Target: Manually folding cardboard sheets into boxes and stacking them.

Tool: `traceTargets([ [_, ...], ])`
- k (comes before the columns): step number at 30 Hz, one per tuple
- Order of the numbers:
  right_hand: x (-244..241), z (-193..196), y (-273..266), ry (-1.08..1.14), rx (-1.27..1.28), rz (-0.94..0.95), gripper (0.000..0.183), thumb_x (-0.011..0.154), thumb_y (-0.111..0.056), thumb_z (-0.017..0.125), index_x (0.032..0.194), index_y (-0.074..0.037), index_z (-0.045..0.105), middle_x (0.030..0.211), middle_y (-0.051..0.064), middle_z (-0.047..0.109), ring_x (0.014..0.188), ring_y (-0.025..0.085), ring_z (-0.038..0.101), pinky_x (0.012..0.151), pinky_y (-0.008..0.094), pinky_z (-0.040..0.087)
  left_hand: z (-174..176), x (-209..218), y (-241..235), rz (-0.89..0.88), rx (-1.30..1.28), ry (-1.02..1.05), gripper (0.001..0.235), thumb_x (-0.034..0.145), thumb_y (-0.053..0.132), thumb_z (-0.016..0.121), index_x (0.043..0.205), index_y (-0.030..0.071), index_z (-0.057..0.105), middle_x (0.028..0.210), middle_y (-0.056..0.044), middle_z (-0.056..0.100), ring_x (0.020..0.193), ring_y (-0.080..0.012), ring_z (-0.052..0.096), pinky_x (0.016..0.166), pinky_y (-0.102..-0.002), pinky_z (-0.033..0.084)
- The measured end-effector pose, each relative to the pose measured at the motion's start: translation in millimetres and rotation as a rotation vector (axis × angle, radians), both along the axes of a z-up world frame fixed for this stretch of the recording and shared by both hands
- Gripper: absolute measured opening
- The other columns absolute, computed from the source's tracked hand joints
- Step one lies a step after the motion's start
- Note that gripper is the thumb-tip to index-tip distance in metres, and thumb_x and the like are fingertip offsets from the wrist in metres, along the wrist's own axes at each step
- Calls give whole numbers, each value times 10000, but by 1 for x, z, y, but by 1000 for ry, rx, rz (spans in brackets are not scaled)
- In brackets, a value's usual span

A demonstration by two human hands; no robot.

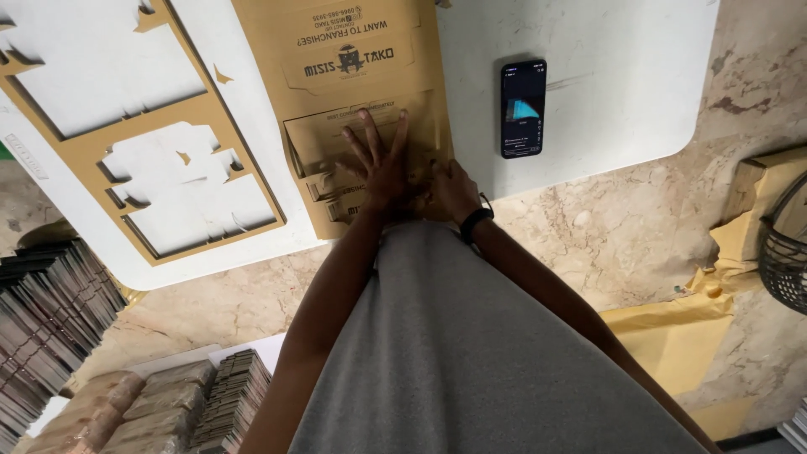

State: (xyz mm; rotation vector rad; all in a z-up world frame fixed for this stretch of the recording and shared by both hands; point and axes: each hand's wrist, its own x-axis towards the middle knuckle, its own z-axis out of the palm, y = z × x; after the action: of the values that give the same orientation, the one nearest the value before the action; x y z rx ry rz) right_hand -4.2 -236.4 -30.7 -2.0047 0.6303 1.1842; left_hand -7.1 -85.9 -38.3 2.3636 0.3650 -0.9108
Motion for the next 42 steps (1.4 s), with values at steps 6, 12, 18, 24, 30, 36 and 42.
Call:
traceTargets([
  [6,3,12,14,-2,-18,-55,583,1021,-588,375,1213,-68,558,1262,280,630,1271,504,556,1006,571,458,-17,-6,2,-52,31,49,1330,785,510,908,1628,502,-120,1632,-179,-365,1452,-544,-315,1057,-880,-27],
  [12,6,18,18,17,8,-130,733,1026,-619,210,1385,-67,533,1198,219,692,1266,440,583,1034,548,440,-59,-17,-5,-40,93,7,1341,789,484,900,1617,512,-155,1653,-185,-327,1482,-561,-248,1073,-874,20],
  [18,16,14,15,162,129,-392,427,930,-428,442,1103,-69,597,974,128,609,971,312,605,819,440,499,-53,-14,-5,-65,105,-6,1417,730,517,936,1623,487,-164,1651,-205,-317,1486,-579,-217,1079,-872,69],
  [24,28,49,23,196,188,-358,625,917,-420,493,1426,-64,564,1191,108,640,1140,269,612,908,435,522,-77,-12,-13,-16,73,-6,1286,845,246,870,1645,444,-117,1646,-213,-331,1478,-588,-244,1090,-877,45],
  [30,14,-42,-14,-31,95,-321,559,856,-329,702,1325,-42,601,956,61,670,909,180,656,722,310,569,-23,-4,-1,-69,75,48,1430,732,244,937,1633,465,-152,1616,-207,-381,1462,-591,-261,1062,-886,-26],
  [36,40,-11,21,153,140,-424,312,906,-379,590,985,-93,688,767,19,594,641,128,538,548,269,449,-47,-7,1,-42,-35,79,1478,693,165,958,1637,466,-138,1602,-205,-409,1426,-581,-341,1005,-895,-120],
  [42,37,-7,27,112,94,-622,307,956,-382,584,989,-81,630,766,16,576,575,119,477,519,278,417,-12,2,2,-1,-33,106,1469,693,155,964,1637,469,-117,1603,-198,-407,1433,-562,-345,1036,-882,-90],
])
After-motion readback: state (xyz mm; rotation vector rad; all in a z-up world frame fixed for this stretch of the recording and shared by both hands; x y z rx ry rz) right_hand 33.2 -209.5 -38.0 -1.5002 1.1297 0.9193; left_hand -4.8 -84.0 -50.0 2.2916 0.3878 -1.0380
